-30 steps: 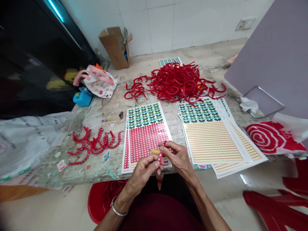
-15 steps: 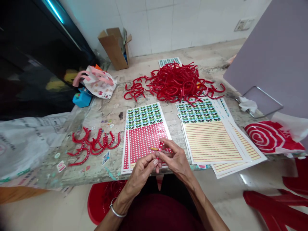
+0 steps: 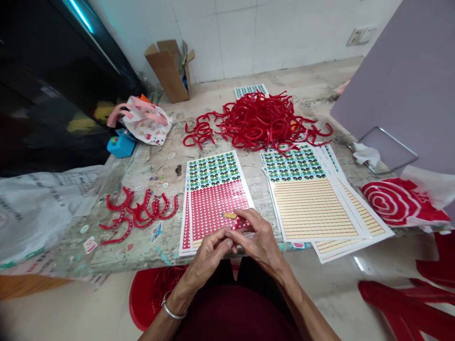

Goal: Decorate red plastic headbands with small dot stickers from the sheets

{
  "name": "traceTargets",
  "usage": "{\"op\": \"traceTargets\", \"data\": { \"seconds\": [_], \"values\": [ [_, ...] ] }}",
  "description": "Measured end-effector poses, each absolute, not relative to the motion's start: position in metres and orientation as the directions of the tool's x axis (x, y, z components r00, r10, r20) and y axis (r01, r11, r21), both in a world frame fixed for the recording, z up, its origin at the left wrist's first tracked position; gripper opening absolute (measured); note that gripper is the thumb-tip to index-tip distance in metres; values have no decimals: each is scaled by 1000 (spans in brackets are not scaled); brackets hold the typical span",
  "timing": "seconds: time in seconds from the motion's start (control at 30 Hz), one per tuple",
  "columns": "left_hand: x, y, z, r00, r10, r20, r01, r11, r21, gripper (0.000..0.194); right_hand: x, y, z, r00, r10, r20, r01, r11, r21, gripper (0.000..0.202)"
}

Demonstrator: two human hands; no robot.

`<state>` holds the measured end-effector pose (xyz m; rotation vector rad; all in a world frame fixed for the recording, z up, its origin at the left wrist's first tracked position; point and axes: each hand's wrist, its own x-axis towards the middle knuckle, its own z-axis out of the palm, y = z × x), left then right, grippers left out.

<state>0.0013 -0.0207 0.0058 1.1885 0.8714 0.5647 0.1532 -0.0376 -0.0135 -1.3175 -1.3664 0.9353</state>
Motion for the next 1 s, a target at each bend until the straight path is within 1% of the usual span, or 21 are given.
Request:
{"op": "traceTargets", "data": {
  "seconds": [0.13,0.27,0.37,0.53,0.73,0.9,0.97,1.0],
  "values": [
    [-1,-20,4,562,777,-284,83,289,954,18,153,-37,-12,94,991,100,214,78,-974,38],
    [-2,-21,4,569,766,-299,95,300,949,20,154,-36,-8,169,985,-28,153,-54,-987,36],
    [-2,-21,5,578,756,-309,106,306,946,18,155,-37,-9,171,982,-83,91,-99,-991,39],
    [-4,-17,7,606,750,-265,84,272,959,18,155,-39,-11,170,980,-104,58,-116,-992,38],
    [-6,-18,5,635,719,-282,92,292,952,17,156,-37,-7,144,980,-139,-28,-136,-990,28],
    [-5,-23,4,658,713,-242,63,268,961,17,156,-31,-16,130,978,-164,-47,-160,-986,29],
    [-10,-19,2,618,752,-230,104,211,972,18,155,-25,-22,119,979,-169,-71,-161,-984,31],
    [-15,-15,1,568,798,-200,140,146,979,18,154,-21,-24,117,979,-167,-84,-158,-984,33]
  ]
}}
